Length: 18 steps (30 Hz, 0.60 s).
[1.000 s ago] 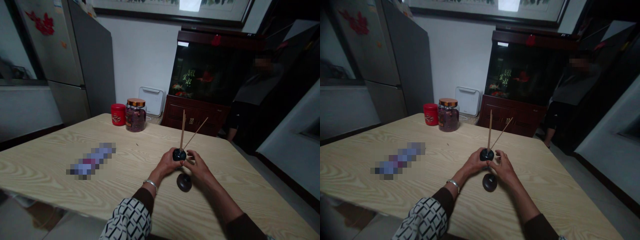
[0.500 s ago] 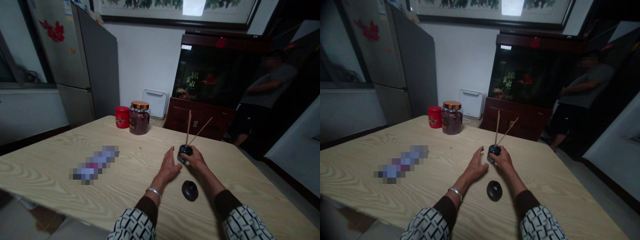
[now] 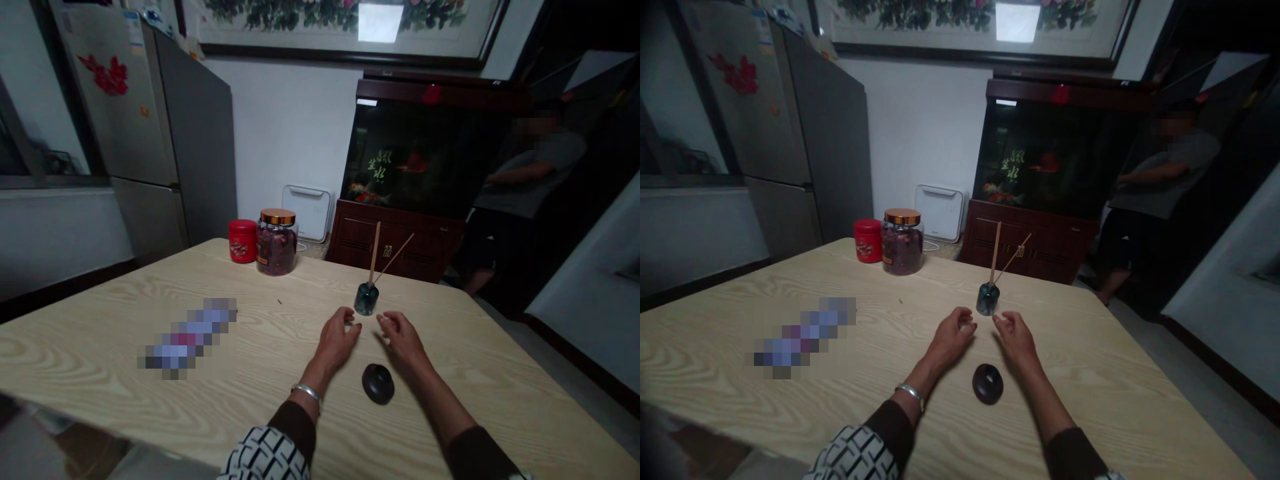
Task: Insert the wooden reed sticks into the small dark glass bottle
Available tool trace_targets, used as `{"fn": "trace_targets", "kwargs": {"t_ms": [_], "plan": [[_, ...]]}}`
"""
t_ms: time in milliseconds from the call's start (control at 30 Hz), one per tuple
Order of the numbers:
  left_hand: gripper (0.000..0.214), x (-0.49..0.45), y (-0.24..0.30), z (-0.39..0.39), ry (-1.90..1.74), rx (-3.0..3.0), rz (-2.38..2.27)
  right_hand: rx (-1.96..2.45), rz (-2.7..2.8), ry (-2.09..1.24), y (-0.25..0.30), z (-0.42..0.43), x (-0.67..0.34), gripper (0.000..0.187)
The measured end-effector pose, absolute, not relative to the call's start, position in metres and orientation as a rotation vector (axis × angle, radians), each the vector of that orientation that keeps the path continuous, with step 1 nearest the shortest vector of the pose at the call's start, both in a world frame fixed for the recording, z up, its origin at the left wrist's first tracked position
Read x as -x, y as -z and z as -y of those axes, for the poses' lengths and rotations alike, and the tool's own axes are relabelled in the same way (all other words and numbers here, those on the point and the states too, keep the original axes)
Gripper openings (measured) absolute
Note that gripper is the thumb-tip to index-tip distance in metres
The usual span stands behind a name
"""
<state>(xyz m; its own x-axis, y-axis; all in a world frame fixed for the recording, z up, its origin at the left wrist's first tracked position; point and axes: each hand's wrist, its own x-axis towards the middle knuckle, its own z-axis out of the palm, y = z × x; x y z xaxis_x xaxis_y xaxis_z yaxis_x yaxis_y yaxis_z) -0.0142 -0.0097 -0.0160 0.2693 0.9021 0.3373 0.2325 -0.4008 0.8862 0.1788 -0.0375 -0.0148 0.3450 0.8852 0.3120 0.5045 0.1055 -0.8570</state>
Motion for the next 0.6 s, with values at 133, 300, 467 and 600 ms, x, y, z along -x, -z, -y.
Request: {"fn": "trace_targets", "kwargs": {"t_ms": [133,300,467,600], "plan": [[0.016,0.02,0.011,0.026,-1.13,-1.833,-1.044,1.465,1.258,-0.606,0.022,0.091,-0.175,0.043],[0.016,0.026,0.017,0.044,-1.117,-1.717,-0.92,1.353,1.136,-0.6,0.015,0.107,-0.168,0.039],[0.059,0.043,-0.014,0.062,-0.953,-1.516,-0.764,1.326,1.028,-0.803,-0.028,0.113,-0.165,0.038],[0.085,0.061,-0.086,0.081,-0.979,-1.341,-0.462,1.083,1.104,-0.979,-0.106,0.138,-0.161,0.063]]}}
